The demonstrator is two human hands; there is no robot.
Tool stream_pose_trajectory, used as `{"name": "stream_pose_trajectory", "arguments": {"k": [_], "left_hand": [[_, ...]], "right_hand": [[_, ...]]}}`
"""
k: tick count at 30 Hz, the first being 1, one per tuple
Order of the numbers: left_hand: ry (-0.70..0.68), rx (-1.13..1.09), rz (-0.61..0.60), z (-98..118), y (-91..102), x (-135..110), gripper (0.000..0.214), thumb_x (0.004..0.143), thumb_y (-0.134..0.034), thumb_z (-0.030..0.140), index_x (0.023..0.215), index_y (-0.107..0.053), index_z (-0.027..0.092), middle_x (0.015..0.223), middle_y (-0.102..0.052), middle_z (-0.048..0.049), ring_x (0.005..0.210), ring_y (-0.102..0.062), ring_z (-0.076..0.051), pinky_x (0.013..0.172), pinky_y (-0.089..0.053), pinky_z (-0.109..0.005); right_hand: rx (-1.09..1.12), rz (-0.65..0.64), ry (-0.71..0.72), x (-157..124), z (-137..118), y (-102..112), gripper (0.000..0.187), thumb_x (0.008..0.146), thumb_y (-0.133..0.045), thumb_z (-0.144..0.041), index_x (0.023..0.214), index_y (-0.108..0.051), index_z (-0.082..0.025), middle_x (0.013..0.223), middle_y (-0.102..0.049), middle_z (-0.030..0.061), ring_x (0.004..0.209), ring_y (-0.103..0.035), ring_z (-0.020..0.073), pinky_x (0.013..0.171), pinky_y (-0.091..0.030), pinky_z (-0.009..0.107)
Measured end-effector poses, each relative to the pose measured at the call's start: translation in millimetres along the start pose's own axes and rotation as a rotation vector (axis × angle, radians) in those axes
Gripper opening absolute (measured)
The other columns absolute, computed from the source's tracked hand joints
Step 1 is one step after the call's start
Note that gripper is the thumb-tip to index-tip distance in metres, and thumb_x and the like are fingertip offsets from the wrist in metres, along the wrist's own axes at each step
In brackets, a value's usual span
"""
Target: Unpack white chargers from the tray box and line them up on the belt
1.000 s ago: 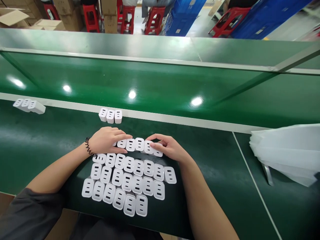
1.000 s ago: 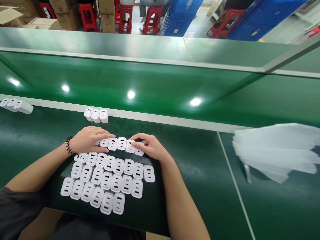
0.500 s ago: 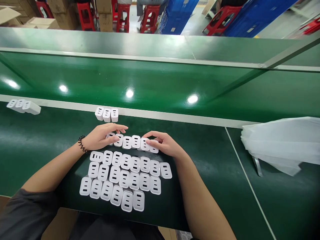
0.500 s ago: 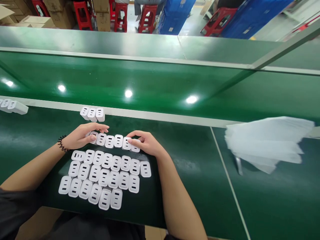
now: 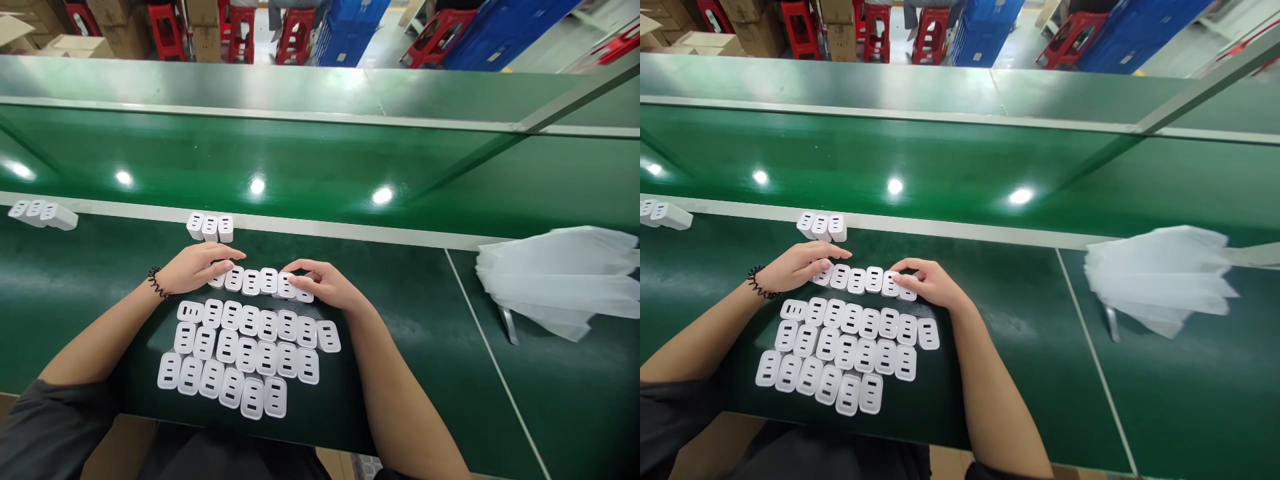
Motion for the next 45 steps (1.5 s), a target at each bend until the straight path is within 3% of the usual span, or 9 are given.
{"name": "stream_pose_trajectory", "arguments": {"k": [7,11,14,17,23,33,39,45], "left_hand": [[0.102,-0.15,-0.062,-10.4,3.3,0.5,0.057,0.098,-0.032,0.059,0.124,-0.065,0.02,0.122,-0.068,-0.0057,0.112,-0.062,-0.022,0.098,-0.049,-0.034],[0.09,-0.176,-0.097,-11.6,1.1,0.6,0.057,0.097,-0.035,0.06,0.123,-0.066,0.02,0.125,-0.067,-0.0065,0.115,-0.061,-0.023,0.101,-0.048,-0.035],[0.098,-0.262,-0.116,-17.1,0.4,0.6,0.058,0.097,-0.035,0.061,0.124,-0.065,0.02,0.125,-0.067,-0.0071,0.113,-0.062,-0.023,0.1,-0.049,-0.035],[0.094,-0.347,-0.117,-23.3,0.8,0.6,0.064,0.096,-0.032,0.065,0.124,-0.065,0.018,0.123,-0.067,-0.0089,0.108,-0.064,-0.022,0.097,-0.051,-0.034],[0.024,-0.439,-0.144,-25.3,-3.1,1.4,0.066,0.097,-0.028,0.064,0.122,-0.066,0.017,0.122,-0.068,-0.0101,0.11,-0.064,-0.022,0.098,-0.05,-0.033],[0.041,-0.519,-0.224,-22.6,-5.1,0.7,0.071,0.097,-0.02,0.066,0.126,-0.064,0.02,0.127,-0.065,-0.0097,0.116,-0.062,-0.023,0.101,-0.047,-0.034],[0.054,-0.573,-0.241,-38.0,0.7,-0.4,0.059,0.099,-0.028,0.06,0.127,-0.063,0.023,0.125,-0.066,-0.0083,0.113,-0.063,-0.019,0.097,-0.049,-0.028],[0.099,-0.576,-0.251,-46.8,2.2,-1.4,0.054,0.098,-0.037,0.057,0.125,-0.064,0.02,0.126,-0.066,-0.0082,0.111,-0.064,-0.018,0.1,-0.048,-0.03]], "right_hand": [[0.006,0.016,0.039,-1.0,-2.0,1.1,0.043,0.086,-0.062,-0.055,0.105,-0.07,-0.017,0.051,-0.045,-0.0056,0.043,-0.028,0.0071,0.041,-0.016,0.024],[-0.074,0.206,0.223,-2.5,-10.1,8.6,0.031,0.088,-0.063,-0.047,0.1,-0.072,-0.02,0.069,-0.057,-0.0006,0.046,-0.032,0.0076,0.043,-0.027,0.025],[-0.174,0.273,0.438,-8.7,-24.4,8.0,0.022,0.091,-0.062,-0.039,0.104,-0.071,-0.024,0.104,-0.064,0.0066,0.074,-0.055,0.0157,0.065,-0.048,0.031],[-0.266,0.193,0.524,-15.5,-37.1,-1.2,0.024,0.094,-0.059,-0.032,0.115,-0.069,-0.029,0.123,-0.06,0.0074,0.103,-0.056,0.0226,0.087,-0.051,0.039],[-0.417,0.12,0.469,-18.9,-45.2,-17.4,0.026,0.098,-0.051,-0.029,0.112,-0.071,-0.033,0.128,-0.06,0.0052,0.098,-0.056,0.022,0.081,-0.053,0.04],[-0.385,0.257,0.41,-13.2,-39.9,-20.3,0.025,0.097,-0.052,-0.033,0.111,-0.072,-0.031,0.119,-0.065,0.0055,0.107,-0.059,0.0249,0.091,-0.052,0.044],[-0.356,0.349,0.367,-11.5,-34.0,-18.8,0.025,0.097,-0.053,-0.036,0.111,-0.072,-0.031,0.118,-0.065,0.0044,0.108,-0.06,0.0245,0.093,-0.053,0.042],[-0.306,0.343,0.302,-10.3,-28.8,-17.3,0.025,0.095,-0.056,-0.041,0.11,-0.073,-0.031,0.118,-0.066,0.0049,0.107,-0.062,0.0249,0.092,-0.053,0.041]]}}
Point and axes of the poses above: each hand's wrist, its own x-axis towards the middle knuckle, its own y-axis out of the back of the hand, z = x × y, the point moved 4 cm from there along x, towards the middle knuckle
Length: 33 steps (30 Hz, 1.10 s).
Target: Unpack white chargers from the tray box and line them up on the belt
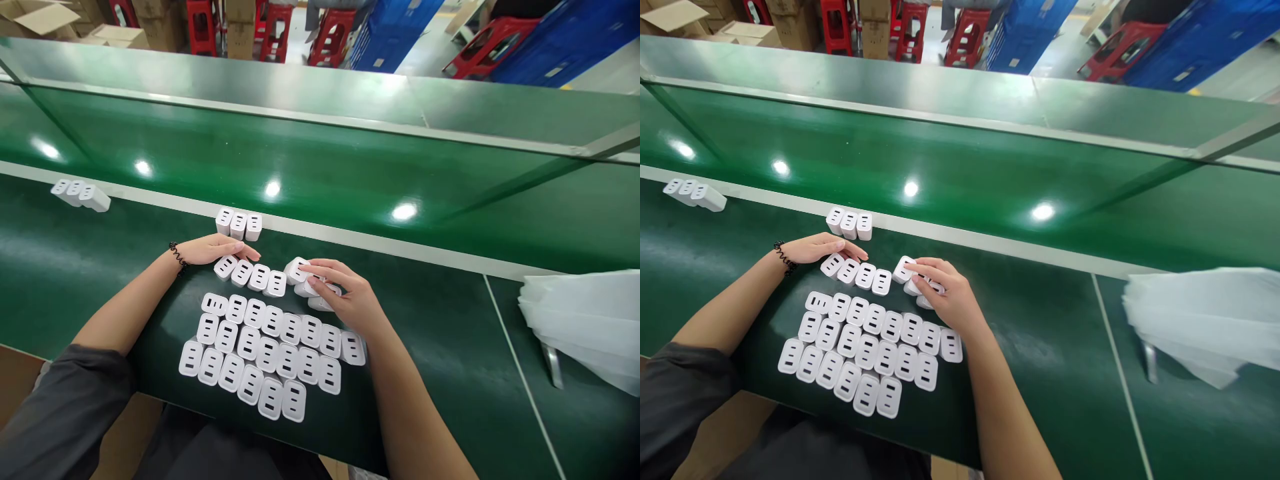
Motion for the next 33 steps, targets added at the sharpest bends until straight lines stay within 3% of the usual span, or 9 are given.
{"name": "stream_pose_trajectory", "arguments": {"k": [10,23,33], "left_hand": [[0.009,-0.052,-0.016,2.3,-2.7,-0.4,0.055,0.098,-0.036,0.057,0.125,-0.064,0.018,0.13,-0.064,-0.0091,0.116,-0.063,-0.021,0.103,-0.047,-0.034],[-0.021,-0.078,-0.064,8.6,-14.4,1.2,0.054,0.099,-0.03,0.059,0.124,-0.066,0.027,0.133,-0.063,-0.0033,0.123,-0.058,-0.021,0.105,-0.045,-0.032],[-0.011,-0.03,-0.071,4.2,-15.1,2.0,0.055,0.101,-0.026,0.057,0.123,-0.067,0.027,0.13,-0.064,-0.0005,0.122,-0.059,-0.018,0.106,-0.043,-0.027]], "right_hand": [[0.021,0.001,-0.03,-0.2,1.7,-1.3,0.025,0.093,-0.058,-0.043,0.109,-0.073,-0.031,0.118,-0.066,0.005,0.108,-0.062,0.0256,0.09,-0.053,0.042],[0.073,-0.018,-0.081,1.7,1.2,-0.7,0.027,0.092,-0.06,-0.046,0.108,-0.074,-0.029,0.118,-0.065,0.0061,0.107,-0.062,0.0262,0.089,-0.055,0.043],[0.092,-0.05,-0.069,16.2,-5.0,1.3,0.025,0.091,-0.059,-0.04,0.107,-0.073,-0.027,0.116,-0.066,0.0066,0.105,-0.062,0.0243,0.078,-0.057,0.035]]}}
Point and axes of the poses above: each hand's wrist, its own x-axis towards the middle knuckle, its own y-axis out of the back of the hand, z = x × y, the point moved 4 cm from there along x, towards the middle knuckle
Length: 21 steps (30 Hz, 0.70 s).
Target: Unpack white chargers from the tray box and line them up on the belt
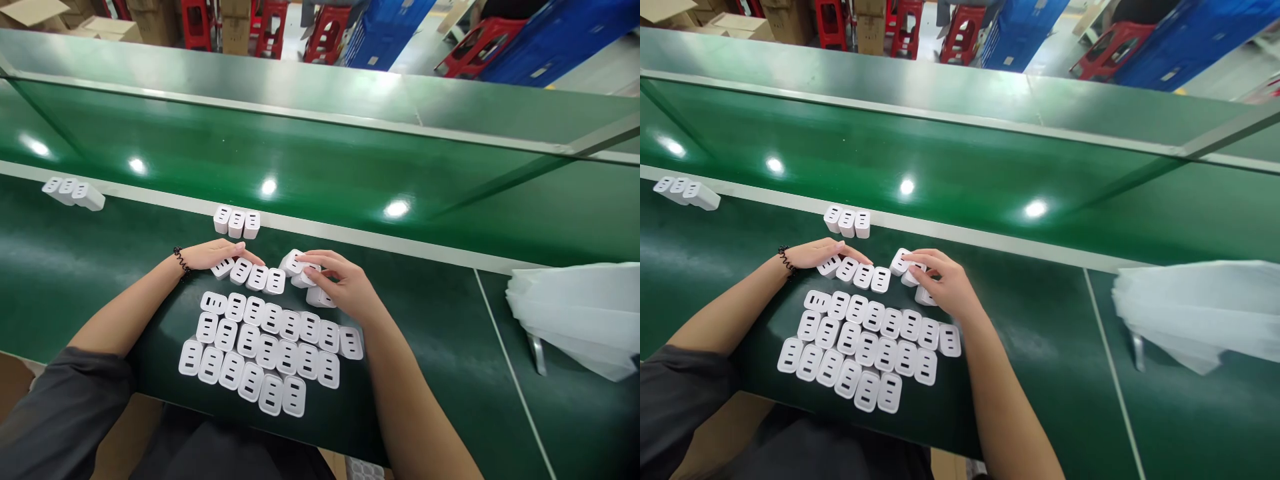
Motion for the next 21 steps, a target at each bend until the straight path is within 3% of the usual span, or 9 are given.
{"name": "stream_pose_trajectory", "arguments": {"k": [11,21], "left_hand": [[-0.027,0.035,0.0,4.0,-0.1,-0.2,0.056,0.101,-0.025,0.055,0.123,-0.066,0.024,0.131,-0.063,-0.0023,0.123,-0.058,-0.019,0.107,-0.042,-0.029],[-0.061,-0.064,0.008,2.0,1.8,1.6,0.055,0.101,-0.031,0.054,0.12,-0.066,0.016,0.127,-0.065,-0.0091,0.116,-0.062,-0.021,0.101,-0.047,-0.03]], "right_hand": [[-0.135,-0.212,0.072,44.1,-27.2,-11.5,0.023,0.09,-0.053,-0.034,0.104,-0.067,-0.024,0.114,-0.067,0.0055,0.099,-0.06,0.0238,0.077,-0.054,0.039],[-0.228,-0.339,0.09,34.2,-32.4,-16.8,0.039,0.086,-0.065,-0.046,0.12,-0.056,-0.028,0.128,-0.058,0.0042,0.116,-0.055,0.0262,0.095,-0.048,0.045]]}}
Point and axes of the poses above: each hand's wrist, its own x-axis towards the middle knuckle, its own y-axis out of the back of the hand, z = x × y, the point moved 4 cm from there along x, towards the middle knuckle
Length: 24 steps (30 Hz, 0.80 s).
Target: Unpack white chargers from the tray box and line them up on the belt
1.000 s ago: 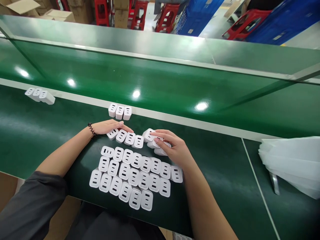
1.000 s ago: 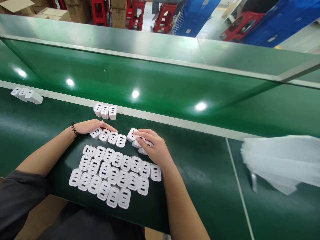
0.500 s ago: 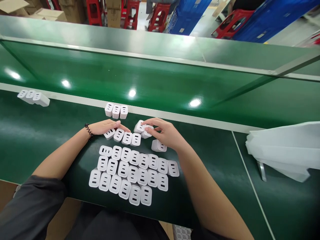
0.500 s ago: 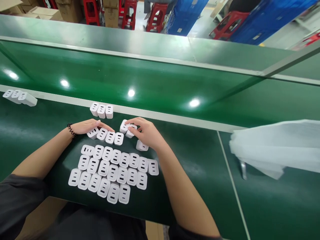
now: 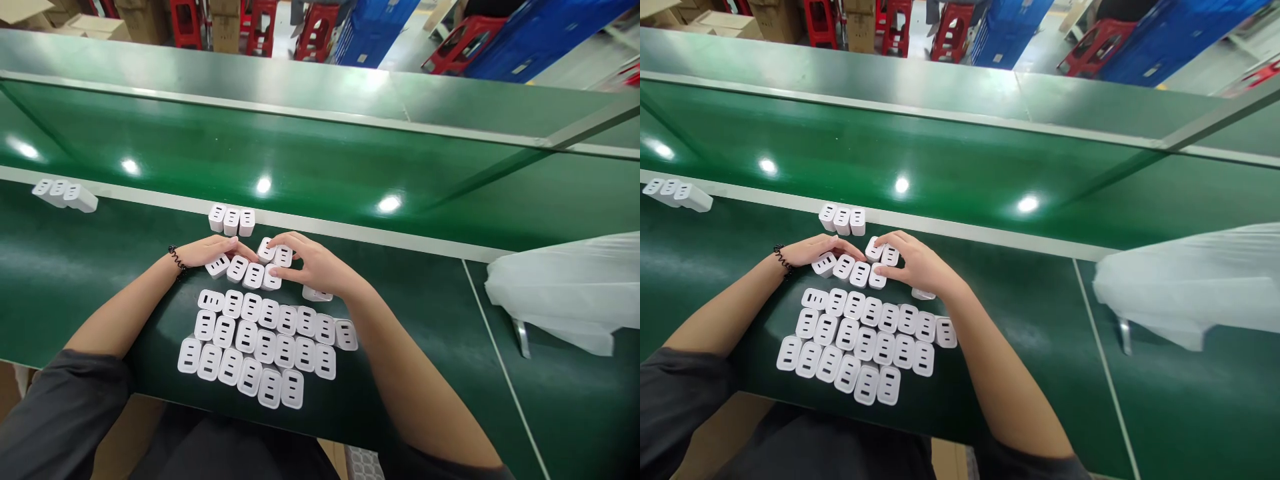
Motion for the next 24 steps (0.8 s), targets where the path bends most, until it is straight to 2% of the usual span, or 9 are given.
{"name": "stream_pose_trajectory", "arguments": {"k": [4,9,12,16,19,21,24], "left_hand": [[-0.013,-0.044,0.018,-2.7,0.8,0.7,0.056,0.099,-0.033,0.057,0.119,-0.067,0.017,0.127,-0.065,-0.0095,0.117,-0.061,-0.022,0.101,-0.047,-0.031],[-0.015,-0.013,0.114,-7.1,3.4,3.0,0.054,0.097,-0.039,0.057,0.119,-0.066,0.015,0.123,-0.066,-0.0111,0.112,-0.063,-0.021,0.097,-0.048,-0.031],[-0.011,-0.012,0.127,-9.2,3.2,3.9,0.054,0.097,-0.041,0.057,0.12,-0.065,0.014,0.123,-0.066,-0.011,0.112,-0.062,-0.021,0.098,-0.048,-0.032],[-0.013,-0.017,0.127,-9.9,3.2,4.2,0.055,0.096,-0.04,0.057,0.119,-0.065,0.014,0.123,-0.066,-0.0119,0.112,-0.063,-0.021,0.098,-0.048,-0.033],[0.002,-0.02,0.135,-10.2,3.5,4.0,0.056,0.096,-0.04,0.058,0.12,-0.064,0.013,0.123,-0.066,-0.0126,0.112,-0.063,-0.021,0.098,-0.048,-0.033],[0.009,-0.019,0.138,-9.9,3.4,3.8,0.057,0.096,-0.04,0.059,0.12,-0.064,0.013,0.123,-0.066,-0.0125,0.111,-0.063,-0.021,0.098,-0.048,-0.033],[0.009,-0.013,0.143,-8.7,2.9,3.7,0.058,0.095,-0.041,0.06,0.119,-0.065,0.014,0.122,-0.067,-0.012,0.11,-0.063,-0.021,0.097,-0.049,-0.033]], "right_hand": [[-0.002,0.022,-0.016,1.1,6.9,3.2,0.034,0.088,-0.064,-0.044,0.117,-0.058,-0.028,0.123,-0.061,0.0027,0.115,-0.056,0.026,0.098,-0.047,0.046],[-0.02,0.048,0.037,-2.4,7.7,4.6,0.034,0.091,-0.06,-0.041,0.122,-0.059,-0.03,0.129,-0.059,0.0039,0.119,-0.055,0.0264,0.102,-0.046,0.048],[-0.095,0.101,0.091,-8.8,4.1,4.2,0.037,0.091,-0.061,-0.039,0.128,-0.059,-0.031,0.141,-0.05,0.0056,0.13,-0.045,0.0295,0.107,-0.042,0.054],[-0.211,0.086,0.205,-21.0,-2.1,0.1,0.023,0.09,-0.066,-0.032,0.113,-0.071,-0.032,0.15,-0.039,0.0045,0.143,-0.027,0.0334,0.113,-0.035,0.058],[-0.26,0.055,0.22,-31.0,-1.4,0.3,0.018,0.089,-0.067,-0.031,0.106,-0.074,-0.033,0.156,-0.03,0.0015,0.147,-0.017,0.0346,0.115,-0.03,0.06],[-0.26,0.04,0.205,-36.4,1.8,3.4,0.019,0.09,-0.067,-0.032,0.108,-0.073,-0.034,0.157,-0.028,0.0005,0.147,-0.016,0.0347,0.114,-0.03,0.061],[-0.224,0.055,0.14,-40.9,9.1,11.4,0.03,0.09,-0.065,-0.035,0.12,-0.065,-0.033,0.153,-0.034,0.0047,0.144,-0.026,0.0344,0.113,-0.034,0.06]]}}
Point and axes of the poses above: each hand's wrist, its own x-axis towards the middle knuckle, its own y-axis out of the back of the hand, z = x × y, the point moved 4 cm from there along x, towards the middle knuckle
